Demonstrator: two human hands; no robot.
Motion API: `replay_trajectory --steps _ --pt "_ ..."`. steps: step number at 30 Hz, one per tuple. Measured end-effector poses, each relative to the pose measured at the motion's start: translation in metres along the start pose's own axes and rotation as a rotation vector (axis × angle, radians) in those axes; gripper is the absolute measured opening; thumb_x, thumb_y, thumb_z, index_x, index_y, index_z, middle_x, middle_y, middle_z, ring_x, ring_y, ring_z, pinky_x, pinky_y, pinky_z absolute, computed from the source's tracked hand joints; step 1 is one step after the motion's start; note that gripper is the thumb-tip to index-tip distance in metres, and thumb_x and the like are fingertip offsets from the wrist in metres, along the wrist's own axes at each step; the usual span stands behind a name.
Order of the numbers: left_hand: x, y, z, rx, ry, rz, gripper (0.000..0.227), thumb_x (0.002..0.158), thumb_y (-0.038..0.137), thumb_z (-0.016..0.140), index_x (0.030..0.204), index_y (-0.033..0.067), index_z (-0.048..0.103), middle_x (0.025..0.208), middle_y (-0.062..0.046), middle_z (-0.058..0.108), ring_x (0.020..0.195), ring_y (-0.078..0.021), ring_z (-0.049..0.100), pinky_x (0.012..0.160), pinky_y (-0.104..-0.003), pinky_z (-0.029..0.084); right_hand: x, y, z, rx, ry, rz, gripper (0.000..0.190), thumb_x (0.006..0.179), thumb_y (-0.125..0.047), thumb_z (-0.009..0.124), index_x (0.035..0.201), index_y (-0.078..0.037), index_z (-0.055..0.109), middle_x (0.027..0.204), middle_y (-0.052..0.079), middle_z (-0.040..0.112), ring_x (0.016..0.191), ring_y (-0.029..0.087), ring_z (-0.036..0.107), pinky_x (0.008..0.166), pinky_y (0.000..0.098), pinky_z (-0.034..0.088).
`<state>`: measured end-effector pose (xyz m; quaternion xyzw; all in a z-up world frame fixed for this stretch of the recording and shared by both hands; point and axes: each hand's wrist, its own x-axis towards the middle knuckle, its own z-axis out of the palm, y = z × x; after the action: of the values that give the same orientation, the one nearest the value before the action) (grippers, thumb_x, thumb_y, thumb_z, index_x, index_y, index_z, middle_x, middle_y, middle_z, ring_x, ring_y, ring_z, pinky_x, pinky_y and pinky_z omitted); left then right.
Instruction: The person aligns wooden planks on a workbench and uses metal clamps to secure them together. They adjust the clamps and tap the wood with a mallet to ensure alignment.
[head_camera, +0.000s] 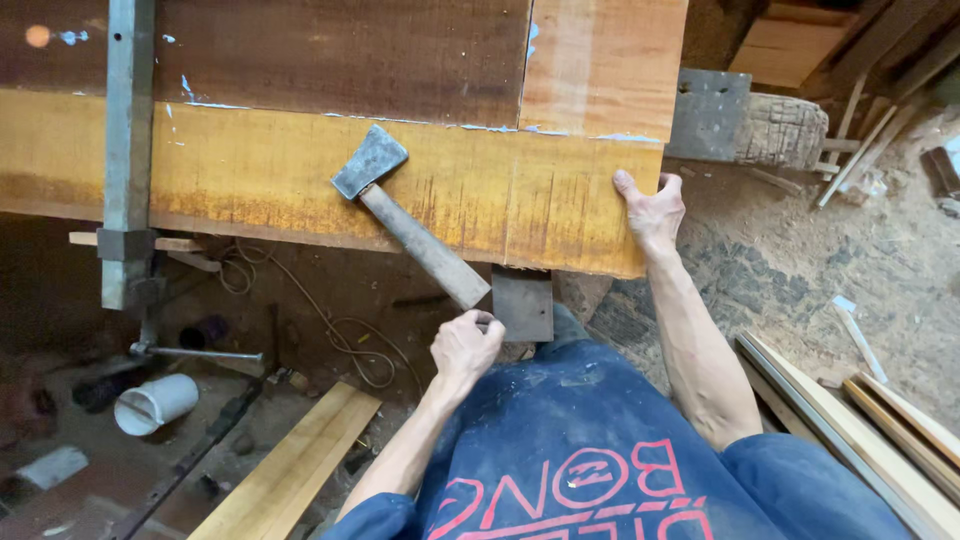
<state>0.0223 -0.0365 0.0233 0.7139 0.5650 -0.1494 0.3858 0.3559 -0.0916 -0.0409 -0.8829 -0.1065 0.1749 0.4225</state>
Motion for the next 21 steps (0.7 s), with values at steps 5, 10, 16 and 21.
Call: replay_trajectory --steps 5,10,16,21 --pt "0.023 -0.013 -0.028 -0.288 0.450 0.043 0.043 0.086 0.043 0.074 0.107 0.0067 0.063 0.112 -0.022 0.069 0.104 -0.0412 0.069 0.089 -0.048 0.053 -0.074 -0.001 0.010 -0.371 0.461 -0.522 0.052 0.088 -0.026 0.083 0.122 0.003 0.057 0.118 0.021 0.058 0.112 0.035 0.057 0.098 0.0471 0.046" --pt "0.065 0.011 -0.042 -0.568 0.417 -0.140 0.108 0.060 0.043 0.090 0.136 -0.0067 0.032 0.122 -0.031 0.058 0.114 -0.0446 0.061 0.098 -0.047 0.047 -0.165 -0.019 0.041 -0.162 0.175 -0.437 0.035 0.091 -0.022 0.075 0.115 0.002 0.063 0.110 0.018 0.063 0.100 0.029 0.063 0.089 0.0403 0.054" --pt "0.028 -0.001 -0.043 -0.732 0.268 -0.029 0.101 0.056 0.027 0.084 0.139 -0.0041 0.037 0.119 -0.027 0.065 0.110 -0.0380 0.067 0.098 -0.043 0.053 -0.207 -0.033 0.044 0.081 -0.234 -0.077 0.043 0.095 -0.037 0.070 0.120 -0.002 0.068 0.117 0.019 0.075 0.105 0.022 0.072 0.092 0.0358 0.058" --pt "-0.020 0.012 -0.028 -0.544 -0.001 0.354 0.102 0.055 0.030 0.083 0.144 0.0055 0.039 0.113 -0.023 0.071 0.103 -0.0350 0.072 0.092 -0.043 0.057 -0.178 -0.043 0.038 0.757 -0.595 0.160 0.052 0.102 -0.035 0.062 0.143 -0.006 0.050 0.121 0.012 0.068 0.105 0.018 0.069 0.090 0.0351 0.059"
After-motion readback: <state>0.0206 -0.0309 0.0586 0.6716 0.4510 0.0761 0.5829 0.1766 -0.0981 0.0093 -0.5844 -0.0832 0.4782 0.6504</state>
